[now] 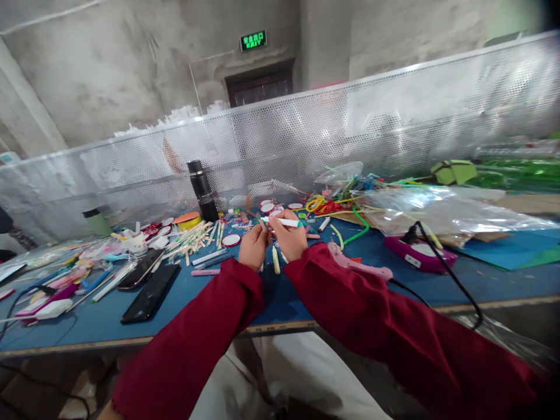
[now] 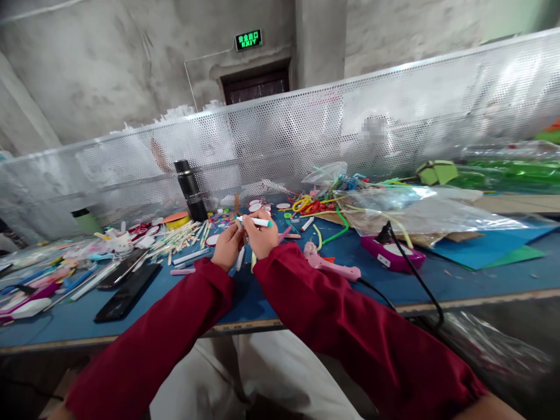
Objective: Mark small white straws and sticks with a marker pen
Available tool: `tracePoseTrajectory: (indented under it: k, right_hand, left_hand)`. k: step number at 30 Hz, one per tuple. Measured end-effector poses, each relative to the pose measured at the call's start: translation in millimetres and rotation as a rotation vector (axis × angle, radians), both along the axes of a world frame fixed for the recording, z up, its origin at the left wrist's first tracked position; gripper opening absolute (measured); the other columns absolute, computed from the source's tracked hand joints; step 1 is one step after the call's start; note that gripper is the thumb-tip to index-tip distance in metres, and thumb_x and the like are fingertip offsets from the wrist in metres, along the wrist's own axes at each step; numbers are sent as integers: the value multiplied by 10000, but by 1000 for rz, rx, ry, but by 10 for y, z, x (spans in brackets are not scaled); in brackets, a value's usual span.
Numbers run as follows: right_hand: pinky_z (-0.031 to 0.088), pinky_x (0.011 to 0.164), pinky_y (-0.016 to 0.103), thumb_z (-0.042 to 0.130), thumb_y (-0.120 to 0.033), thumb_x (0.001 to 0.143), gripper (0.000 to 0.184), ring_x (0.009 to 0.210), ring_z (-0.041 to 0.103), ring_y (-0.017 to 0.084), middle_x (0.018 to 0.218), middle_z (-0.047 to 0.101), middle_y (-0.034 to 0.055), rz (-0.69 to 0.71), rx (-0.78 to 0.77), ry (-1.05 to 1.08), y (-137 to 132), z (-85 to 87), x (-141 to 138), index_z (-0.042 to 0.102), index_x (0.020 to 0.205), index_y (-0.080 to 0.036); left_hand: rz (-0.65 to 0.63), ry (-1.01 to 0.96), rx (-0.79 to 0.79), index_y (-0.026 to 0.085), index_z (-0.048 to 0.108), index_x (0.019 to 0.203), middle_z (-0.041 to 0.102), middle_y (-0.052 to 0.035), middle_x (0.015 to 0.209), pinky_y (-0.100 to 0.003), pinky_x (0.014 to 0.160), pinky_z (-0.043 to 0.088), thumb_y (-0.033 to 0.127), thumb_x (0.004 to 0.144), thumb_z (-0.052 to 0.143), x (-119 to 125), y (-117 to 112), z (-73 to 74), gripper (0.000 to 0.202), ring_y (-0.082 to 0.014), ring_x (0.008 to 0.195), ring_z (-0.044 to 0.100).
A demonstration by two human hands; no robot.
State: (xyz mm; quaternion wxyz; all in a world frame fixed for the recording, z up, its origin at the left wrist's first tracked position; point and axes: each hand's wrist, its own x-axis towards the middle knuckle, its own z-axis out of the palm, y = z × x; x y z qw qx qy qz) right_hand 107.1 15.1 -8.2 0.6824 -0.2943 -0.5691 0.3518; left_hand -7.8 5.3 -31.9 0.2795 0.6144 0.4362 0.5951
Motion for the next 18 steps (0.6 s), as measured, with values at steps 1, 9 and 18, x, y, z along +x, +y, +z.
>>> tracePoseTrajectory:
  k: [1, 9, 18]
  right_hand:
    - [478, 584, 295, 636, -460, 795, 240, 630, 569, 165, 663, 606, -19, -6, 0, -1, 9, -7, -2, 546, 718, -252]
    - [495, 584, 298, 640, -488, 807, 270, 645, 593, 174, 662, 621, -15, 13, -12, 19, 45, -38, -23, 533, 722, -256]
    - [478, 572, 293, 624, -481, 810, 264, 614, 571, 163, 643, 599, -25, 11, -7, 25, 34, -31, -31, 524, 711, -257]
  left_hand:
    - [2, 1, -3, 192, 598, 807, 490, 22, 630, -253, 550, 317, 534, 893, 623, 0, 1, -3, 353, -127, 577, 403]
    - [12, -2, -8, 190, 600, 817, 494, 18, 630, -252, 556, 336, 523, 907, 608, -6, 22, -14, 345, -130, 586, 410]
    - [11, -12, -12, 192, 590, 803, 479, 23, 628, -251, 548, 325, 511, 901, 631, -1, 13, -8, 337, -121, 567, 401]
